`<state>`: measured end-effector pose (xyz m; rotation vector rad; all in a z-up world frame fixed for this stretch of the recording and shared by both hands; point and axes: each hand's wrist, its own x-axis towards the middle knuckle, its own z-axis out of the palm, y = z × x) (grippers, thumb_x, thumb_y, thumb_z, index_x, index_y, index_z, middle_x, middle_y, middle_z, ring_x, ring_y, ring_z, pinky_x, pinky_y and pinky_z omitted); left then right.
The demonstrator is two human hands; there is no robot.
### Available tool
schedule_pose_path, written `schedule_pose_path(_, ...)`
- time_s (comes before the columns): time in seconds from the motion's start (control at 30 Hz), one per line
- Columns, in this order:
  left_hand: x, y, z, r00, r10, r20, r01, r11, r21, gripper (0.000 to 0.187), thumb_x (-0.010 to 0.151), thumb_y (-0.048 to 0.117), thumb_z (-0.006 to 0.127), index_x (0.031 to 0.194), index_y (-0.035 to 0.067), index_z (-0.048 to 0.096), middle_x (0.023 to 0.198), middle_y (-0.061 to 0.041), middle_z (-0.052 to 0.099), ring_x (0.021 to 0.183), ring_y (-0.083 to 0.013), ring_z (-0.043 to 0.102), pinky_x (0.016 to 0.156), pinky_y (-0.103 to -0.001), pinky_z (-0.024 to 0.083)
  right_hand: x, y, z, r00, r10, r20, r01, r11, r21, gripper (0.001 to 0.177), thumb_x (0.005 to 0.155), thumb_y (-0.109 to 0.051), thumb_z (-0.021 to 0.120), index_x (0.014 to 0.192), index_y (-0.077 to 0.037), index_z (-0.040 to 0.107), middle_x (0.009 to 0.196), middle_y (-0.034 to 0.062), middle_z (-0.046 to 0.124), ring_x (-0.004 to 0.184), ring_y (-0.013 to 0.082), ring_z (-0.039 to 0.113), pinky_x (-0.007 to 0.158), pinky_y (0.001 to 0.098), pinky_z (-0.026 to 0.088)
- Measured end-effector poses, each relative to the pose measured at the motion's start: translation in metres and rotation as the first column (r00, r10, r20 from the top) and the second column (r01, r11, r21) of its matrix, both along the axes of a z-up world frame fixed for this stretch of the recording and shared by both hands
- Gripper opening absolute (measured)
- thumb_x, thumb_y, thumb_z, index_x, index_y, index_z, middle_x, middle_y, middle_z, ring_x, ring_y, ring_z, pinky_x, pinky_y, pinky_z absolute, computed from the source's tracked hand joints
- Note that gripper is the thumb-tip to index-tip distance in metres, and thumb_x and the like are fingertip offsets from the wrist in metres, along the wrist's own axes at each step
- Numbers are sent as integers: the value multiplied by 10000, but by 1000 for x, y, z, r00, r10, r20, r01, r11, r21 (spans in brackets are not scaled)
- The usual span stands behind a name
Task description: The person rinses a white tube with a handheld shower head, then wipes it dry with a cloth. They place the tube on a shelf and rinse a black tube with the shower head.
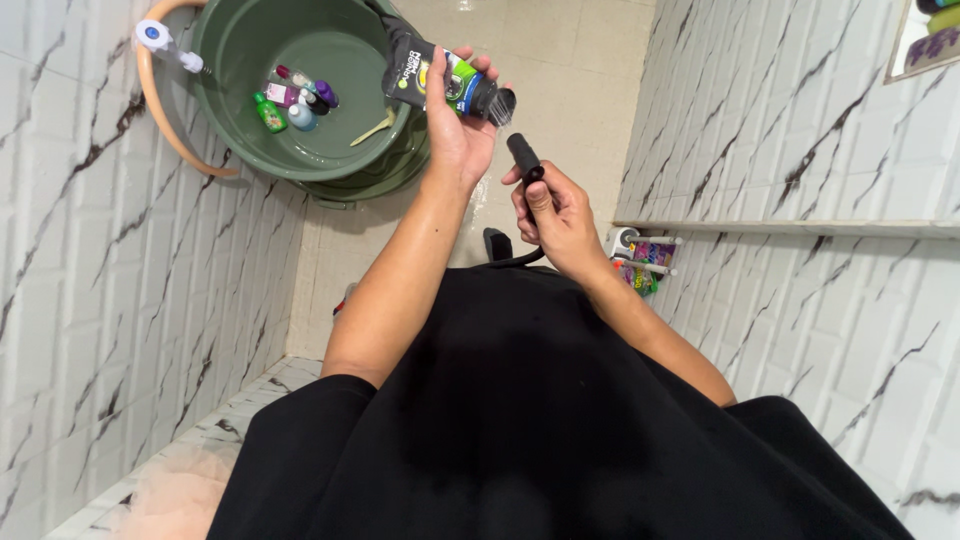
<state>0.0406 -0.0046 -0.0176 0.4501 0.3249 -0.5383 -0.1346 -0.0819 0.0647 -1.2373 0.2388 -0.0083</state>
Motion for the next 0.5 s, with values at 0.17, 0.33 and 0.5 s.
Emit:
schedule_pose_path(0.17, 0, 0, -2, 1000, 12, 28, -13, 999, 46, 405, 960, 441, 656, 1156, 91, 605, 993, -74, 687, 933, -189, 662, 859, -402, 572, 6, 0, 2, 999, -17, -51, 14, 998, -63, 501, 1062, -495, 525, 1211, -21, 583, 811, -20, 495, 590, 39, 432, 513, 195, 360)
schedule_pose_path(0.33, 2, 0, -1, 999, 18, 47, -20, 999, 46, 391, 967, 419, 656, 1145, 76, 600, 983, -83, 683, 918, -191, 657, 843, -393, 579, 8, 4, 5, 1000, 1, -30, -5, 989, -146, 503, 1062, -502, 543, 1209, -26, 614, 776, -36, 491, 610, 31, 442, 525, 198, 375)
schedule_pose_path(0.5, 3, 1, 2, 997, 3, 72, -9, 996, 87, 375, 970, 409, 656, 1140, 79, 602, 969, -88, 682, 907, -189, 659, 814, -380, 577, 8, 6, 10, 999, 25, -28, -29, 989, -142, 503, 1052, -505, 555, 1211, -33, 622, 772, -48, 482, 603, 26, 420, 512, 198, 346)
